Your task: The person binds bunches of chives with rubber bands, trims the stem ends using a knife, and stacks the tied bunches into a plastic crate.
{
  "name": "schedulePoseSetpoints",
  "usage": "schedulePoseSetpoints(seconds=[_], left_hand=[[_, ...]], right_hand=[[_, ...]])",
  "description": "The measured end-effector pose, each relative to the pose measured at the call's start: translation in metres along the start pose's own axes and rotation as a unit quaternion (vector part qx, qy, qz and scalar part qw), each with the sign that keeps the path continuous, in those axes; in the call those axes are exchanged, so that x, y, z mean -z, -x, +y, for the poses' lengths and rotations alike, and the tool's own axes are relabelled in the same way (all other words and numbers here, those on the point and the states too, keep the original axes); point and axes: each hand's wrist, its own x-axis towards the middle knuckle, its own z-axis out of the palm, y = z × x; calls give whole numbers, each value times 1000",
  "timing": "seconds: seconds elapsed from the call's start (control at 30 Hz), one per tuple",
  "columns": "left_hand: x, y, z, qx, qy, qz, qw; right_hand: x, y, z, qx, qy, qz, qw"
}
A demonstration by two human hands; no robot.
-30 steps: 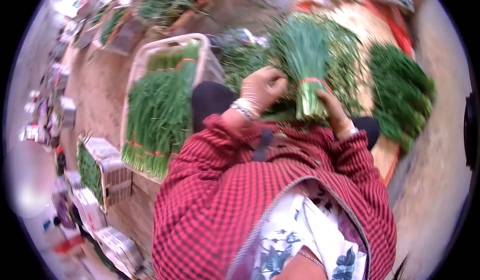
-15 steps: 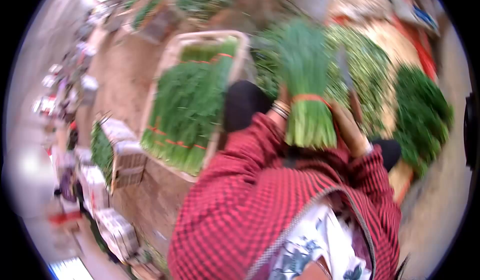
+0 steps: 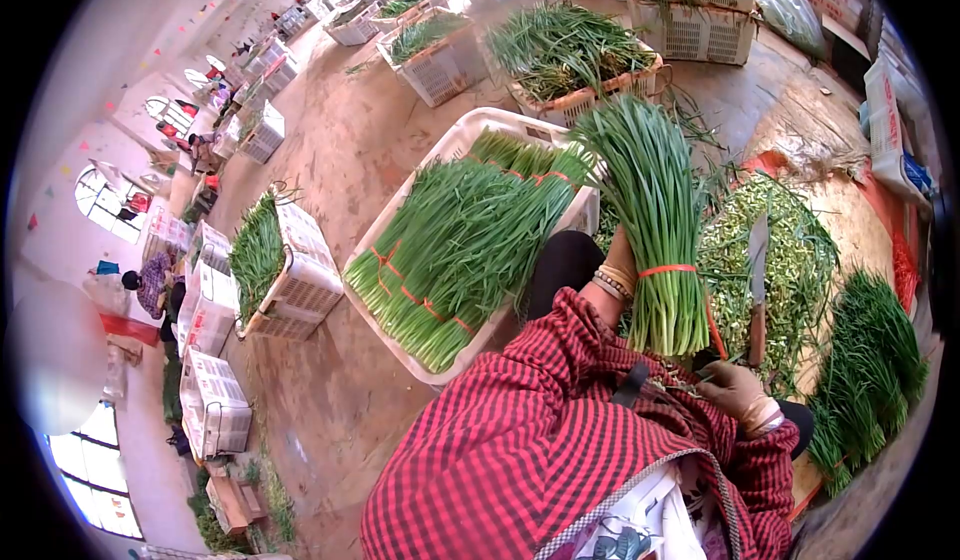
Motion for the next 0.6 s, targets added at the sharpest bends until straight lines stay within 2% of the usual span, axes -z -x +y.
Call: schedulePoseSetpoints(seconds=[0.07,0.1,0.13,0.17,0.2,0.27,0.33,0.4,0.47,0.53,0.6], left_hand=[[-19,0,8,-15,-56,33,998],[-33,8,5,-24,-67,21,997],[-44,9,-3,-23,-67,20,997],[-52,6,-13,-89,-178,68,978],[-55,2,-23,-153,-284,114,939],[-63,0,-49,-214,-387,53,895],[-68,3,-67,-208,-441,34,872],[-75,6,-57,-135,-422,41,896],[-87,17,-57,-125,-376,28,918],[-72,13,-65,-134,-386,17,912],[-61,13,-70,-133,-478,7,869]], right_hand=[[11,-8,11,-65,-29,187,980],[24,-14,8,-81,-195,188,959],[34,-21,-6,-18,-292,200,935],[39,-27,-33,-12,-299,245,922],[38,-37,-50,-12,-298,247,922],[34,-63,-67,151,-224,313,910],[45,-89,-64,218,-307,267,887],[57,-97,-64,130,-431,348,822],[67,-90,-69,103,-529,330,775],[65,-91,-79,90,-467,387,790],[55,-107,-61,120,-388,432,805]])
